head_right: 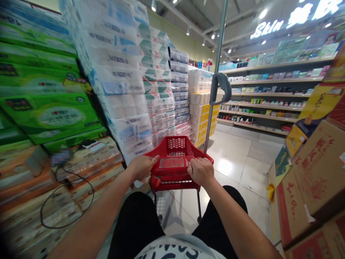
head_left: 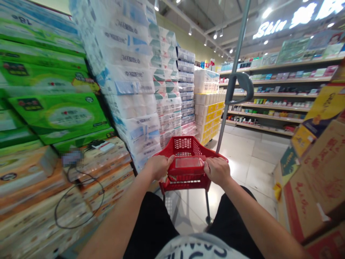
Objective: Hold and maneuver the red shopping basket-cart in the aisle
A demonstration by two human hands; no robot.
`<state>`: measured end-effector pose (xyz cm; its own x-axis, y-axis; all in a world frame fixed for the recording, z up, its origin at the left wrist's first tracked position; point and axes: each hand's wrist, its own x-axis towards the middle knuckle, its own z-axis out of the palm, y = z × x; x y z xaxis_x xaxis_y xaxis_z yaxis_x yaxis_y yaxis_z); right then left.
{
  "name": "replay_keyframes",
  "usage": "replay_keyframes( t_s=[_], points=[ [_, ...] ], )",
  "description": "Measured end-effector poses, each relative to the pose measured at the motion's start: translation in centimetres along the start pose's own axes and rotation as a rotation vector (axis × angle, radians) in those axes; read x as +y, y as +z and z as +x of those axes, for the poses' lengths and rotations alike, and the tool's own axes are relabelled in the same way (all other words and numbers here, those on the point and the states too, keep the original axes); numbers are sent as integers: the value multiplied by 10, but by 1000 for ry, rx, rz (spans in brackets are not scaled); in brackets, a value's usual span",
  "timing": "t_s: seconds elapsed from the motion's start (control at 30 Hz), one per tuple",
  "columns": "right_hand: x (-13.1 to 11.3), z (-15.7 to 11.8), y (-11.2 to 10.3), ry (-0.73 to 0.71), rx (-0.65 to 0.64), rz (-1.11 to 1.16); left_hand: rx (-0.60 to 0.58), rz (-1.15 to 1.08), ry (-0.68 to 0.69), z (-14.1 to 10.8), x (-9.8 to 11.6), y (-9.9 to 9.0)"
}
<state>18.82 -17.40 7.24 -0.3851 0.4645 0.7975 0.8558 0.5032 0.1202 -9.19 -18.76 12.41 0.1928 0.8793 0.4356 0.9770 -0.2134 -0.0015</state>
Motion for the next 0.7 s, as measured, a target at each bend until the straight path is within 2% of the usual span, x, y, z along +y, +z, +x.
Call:
replay_keyframes(
  t_s=[0.17,0.2,0.23,0.37,0.4,0.47,0.57,0.6,0.63,0.7],
  points=[
    [0,0,-2,10,15,-2,252,103,-32,-40,24,8],
    [0,0,-2,9,16,3,260,109,-35,-42,26,7],
    [0,0,-2,6,15,9,228,109,-44,-41,25,5],
    [-1,-1,-2,-7,32,19,-94,100,-29,-22,17,-4],
    [-1,-2,-2,-9,39,17,-130,104,-27,-20,16,-4],
    [-1,-2,-1,-6,55,13,-67,127,-35,-24,18,-3],
    [0,-3,0,-3,66,17,173,160,-34,-39,27,2],
    [0,-3,0,-3,70,19,212,169,-27,-42,29,2],
    [0,-4,0,-4,72,22,215,176,-33,-43,31,2],
    [1,-4,0,-5,73,24,112,189,-52,-39,31,-2]
  ],
)
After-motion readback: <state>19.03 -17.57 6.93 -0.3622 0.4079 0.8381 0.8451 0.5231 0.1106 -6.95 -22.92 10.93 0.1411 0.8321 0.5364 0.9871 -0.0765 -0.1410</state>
